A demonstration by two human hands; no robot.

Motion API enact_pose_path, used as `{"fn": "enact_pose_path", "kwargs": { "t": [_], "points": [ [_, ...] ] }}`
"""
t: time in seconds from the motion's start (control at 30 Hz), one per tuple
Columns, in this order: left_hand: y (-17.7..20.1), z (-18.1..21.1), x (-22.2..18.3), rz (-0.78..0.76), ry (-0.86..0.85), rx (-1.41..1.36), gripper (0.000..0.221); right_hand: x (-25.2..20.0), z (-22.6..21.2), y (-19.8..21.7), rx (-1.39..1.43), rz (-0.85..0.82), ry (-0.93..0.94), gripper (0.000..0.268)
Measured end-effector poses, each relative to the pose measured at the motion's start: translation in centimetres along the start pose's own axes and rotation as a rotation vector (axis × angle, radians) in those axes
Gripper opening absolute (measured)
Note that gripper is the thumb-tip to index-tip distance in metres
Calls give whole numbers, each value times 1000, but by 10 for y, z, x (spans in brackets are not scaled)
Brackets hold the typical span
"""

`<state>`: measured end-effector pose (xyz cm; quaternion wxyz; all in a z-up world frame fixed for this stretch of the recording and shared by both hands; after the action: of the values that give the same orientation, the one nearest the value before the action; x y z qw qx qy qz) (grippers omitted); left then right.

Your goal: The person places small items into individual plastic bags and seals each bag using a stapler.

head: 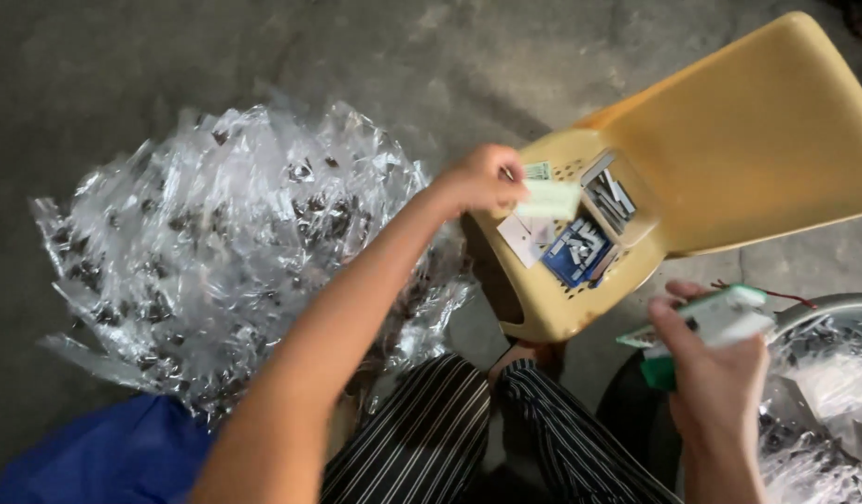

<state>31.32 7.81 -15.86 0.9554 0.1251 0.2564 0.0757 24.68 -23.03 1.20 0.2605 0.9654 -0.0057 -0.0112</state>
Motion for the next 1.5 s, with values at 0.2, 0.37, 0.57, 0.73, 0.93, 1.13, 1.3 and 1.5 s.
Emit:
{"fn": "enact_pose_path", "kwargs": {
  "t": [0.2, 0.37, 0.57, 0.73, 0.93, 1.13, 1.3, 1.5],
  "points": [
    [5, 84, -158, -442, -314, -118, 7, -12, -15, -32, -18, -66, 40, 31],
    [50, 12, -124, -146, -145, -198, 8, -21, -39, -21, 51, -134, 100, 35],
    [39, -223, -67, 475, 328, 795, 48, -20, -36, -9, -51, -109, 147, 29],
    [8, -305, -65, 332, 494, 1015, 27, -18, -32, -5, 7, -129, 197, 27],
    [55, -205, -101, 355, 342, 716, 17, -16, -30, -8, 116, -131, 207, 32],
    [86, -78, -137, 190, 208, 321, 16, -21, -27, -37, -174, -135, 82, 27],
    [103, 41, -219, 402, -83, 167, 19, -35, -35, -81, -210, -110, 161, 70],
    [91, 108, -322, 279, -316, 212, 23, -44, -108, -83, 206, -97, 380, 32]
  ]
}}
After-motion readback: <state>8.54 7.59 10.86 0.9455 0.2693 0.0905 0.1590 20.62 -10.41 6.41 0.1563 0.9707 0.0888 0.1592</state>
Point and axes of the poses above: each hand's wrist, its own x-axis towards the middle knuckle, its own y-axis out of the back of the hand, z = x × y, the point moved 9 cm from there along x, towards the middle knuckle, and after that the axes turned 12 degrees about y, right-handed, at the moved point
